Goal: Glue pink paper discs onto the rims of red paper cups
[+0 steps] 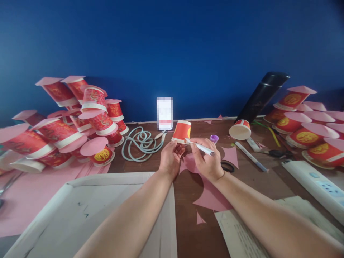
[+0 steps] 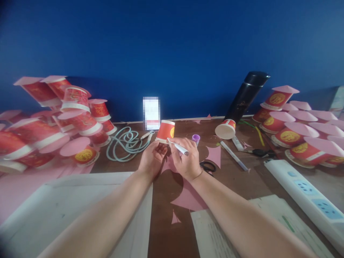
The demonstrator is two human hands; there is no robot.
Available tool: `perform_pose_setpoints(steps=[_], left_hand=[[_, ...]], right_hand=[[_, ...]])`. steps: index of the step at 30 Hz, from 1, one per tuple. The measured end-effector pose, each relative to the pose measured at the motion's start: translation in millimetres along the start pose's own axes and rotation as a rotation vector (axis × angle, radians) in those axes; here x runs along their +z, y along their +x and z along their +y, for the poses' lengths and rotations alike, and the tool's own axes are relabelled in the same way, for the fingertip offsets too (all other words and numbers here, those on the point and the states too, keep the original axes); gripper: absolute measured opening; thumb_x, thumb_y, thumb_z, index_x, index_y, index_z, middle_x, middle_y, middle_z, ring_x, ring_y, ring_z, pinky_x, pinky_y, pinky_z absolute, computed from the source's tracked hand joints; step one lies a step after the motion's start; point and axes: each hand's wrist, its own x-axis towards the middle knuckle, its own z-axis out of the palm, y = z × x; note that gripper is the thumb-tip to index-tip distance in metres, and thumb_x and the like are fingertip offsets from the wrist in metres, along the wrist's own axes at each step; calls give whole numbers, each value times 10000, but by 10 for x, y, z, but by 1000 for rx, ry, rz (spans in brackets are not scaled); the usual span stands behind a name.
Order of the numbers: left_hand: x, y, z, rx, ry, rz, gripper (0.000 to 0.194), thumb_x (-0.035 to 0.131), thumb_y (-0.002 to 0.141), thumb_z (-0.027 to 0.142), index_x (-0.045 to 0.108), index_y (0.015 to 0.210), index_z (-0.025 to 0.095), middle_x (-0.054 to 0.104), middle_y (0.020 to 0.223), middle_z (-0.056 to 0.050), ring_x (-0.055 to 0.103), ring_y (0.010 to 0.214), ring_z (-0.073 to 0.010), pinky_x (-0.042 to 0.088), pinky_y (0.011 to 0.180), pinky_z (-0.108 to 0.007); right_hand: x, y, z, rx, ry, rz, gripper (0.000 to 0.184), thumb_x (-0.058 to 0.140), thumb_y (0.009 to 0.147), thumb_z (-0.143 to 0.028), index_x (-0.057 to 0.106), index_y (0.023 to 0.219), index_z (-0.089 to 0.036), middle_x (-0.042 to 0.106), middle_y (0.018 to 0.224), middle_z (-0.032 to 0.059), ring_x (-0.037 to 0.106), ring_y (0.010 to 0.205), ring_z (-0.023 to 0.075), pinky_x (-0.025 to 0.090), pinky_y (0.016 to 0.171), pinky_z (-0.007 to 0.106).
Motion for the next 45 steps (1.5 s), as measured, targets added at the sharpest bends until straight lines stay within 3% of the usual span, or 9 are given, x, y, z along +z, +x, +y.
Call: perform_pose_setpoints(steps=[30, 45], left_hand=[[-19, 15, -23, 39, 34, -26, 38, 635, 732, 155, 616, 710, 129, 624, 649, -18, 599, 632, -99, 451, 680, -237], [-18, 10, -26, 42, 73, -39, 52, 639, 736, 173, 620, 739, 124, 638, 681, -24, 610, 643, -97, 457, 667, -224]], right_hand=[[-11, -11, -27, 21, -5, -34, 115, 525, 903, -261, 627, 935, -221, 709, 897, 24, 649, 857, 187, 462, 829, 348], [10, 0, 11, -7, 2, 12, 130, 539, 897, -232, 625, 994, -219, 718, 938, 34, 655, 856, 184, 473, 825, 342]])
